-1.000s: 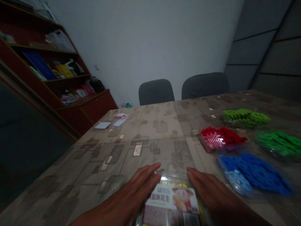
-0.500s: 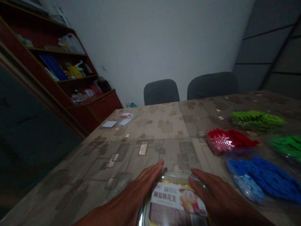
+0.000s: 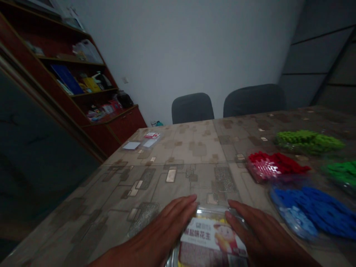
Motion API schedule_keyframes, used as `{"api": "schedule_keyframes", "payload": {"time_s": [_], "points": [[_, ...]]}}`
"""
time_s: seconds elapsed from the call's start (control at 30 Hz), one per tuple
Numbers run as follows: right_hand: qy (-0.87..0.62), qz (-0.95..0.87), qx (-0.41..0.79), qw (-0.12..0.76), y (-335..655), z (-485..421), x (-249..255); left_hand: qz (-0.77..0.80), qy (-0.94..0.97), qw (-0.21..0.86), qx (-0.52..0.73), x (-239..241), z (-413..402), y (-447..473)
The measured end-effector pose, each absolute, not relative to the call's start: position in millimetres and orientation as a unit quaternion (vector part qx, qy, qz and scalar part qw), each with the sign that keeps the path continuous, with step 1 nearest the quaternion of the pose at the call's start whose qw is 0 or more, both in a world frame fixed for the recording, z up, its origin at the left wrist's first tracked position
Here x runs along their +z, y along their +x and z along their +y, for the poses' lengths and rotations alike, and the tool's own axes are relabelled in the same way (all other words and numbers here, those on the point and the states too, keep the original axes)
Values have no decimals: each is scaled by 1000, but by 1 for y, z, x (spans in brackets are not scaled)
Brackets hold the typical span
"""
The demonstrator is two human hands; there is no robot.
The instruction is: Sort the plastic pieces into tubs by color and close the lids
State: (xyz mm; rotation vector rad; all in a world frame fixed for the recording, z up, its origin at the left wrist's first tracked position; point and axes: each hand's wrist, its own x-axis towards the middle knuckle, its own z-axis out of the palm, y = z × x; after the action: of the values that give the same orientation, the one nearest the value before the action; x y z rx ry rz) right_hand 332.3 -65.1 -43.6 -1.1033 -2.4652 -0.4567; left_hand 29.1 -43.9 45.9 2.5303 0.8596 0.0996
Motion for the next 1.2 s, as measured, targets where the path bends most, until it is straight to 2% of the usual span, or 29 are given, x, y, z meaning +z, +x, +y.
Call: {"api": "schedule_keyframes", "payload": {"time_s": [0.3,0.57,0.77,0.97,1.1,1.2], "points": [[-408,-871,29,273,355,-56,-65,285,947,145,40,40,-30,50],[-412,-868,-30,277,350,-60,-67,207,968,138,10,30,-26,88],[-418,-872,20,255,354,-64,-70,229,960,147,-62,54,-29,96],[-452,-794,218,344,362,-76,-59,215,966,135,-37,36,-28,89],[-500,-689,388,353,359,-85,-51,217,967,132,-33,30,-28,86],[-492,-664,441,350,353,-88,-48,217,967,134,-15,30,-29,87]]}}
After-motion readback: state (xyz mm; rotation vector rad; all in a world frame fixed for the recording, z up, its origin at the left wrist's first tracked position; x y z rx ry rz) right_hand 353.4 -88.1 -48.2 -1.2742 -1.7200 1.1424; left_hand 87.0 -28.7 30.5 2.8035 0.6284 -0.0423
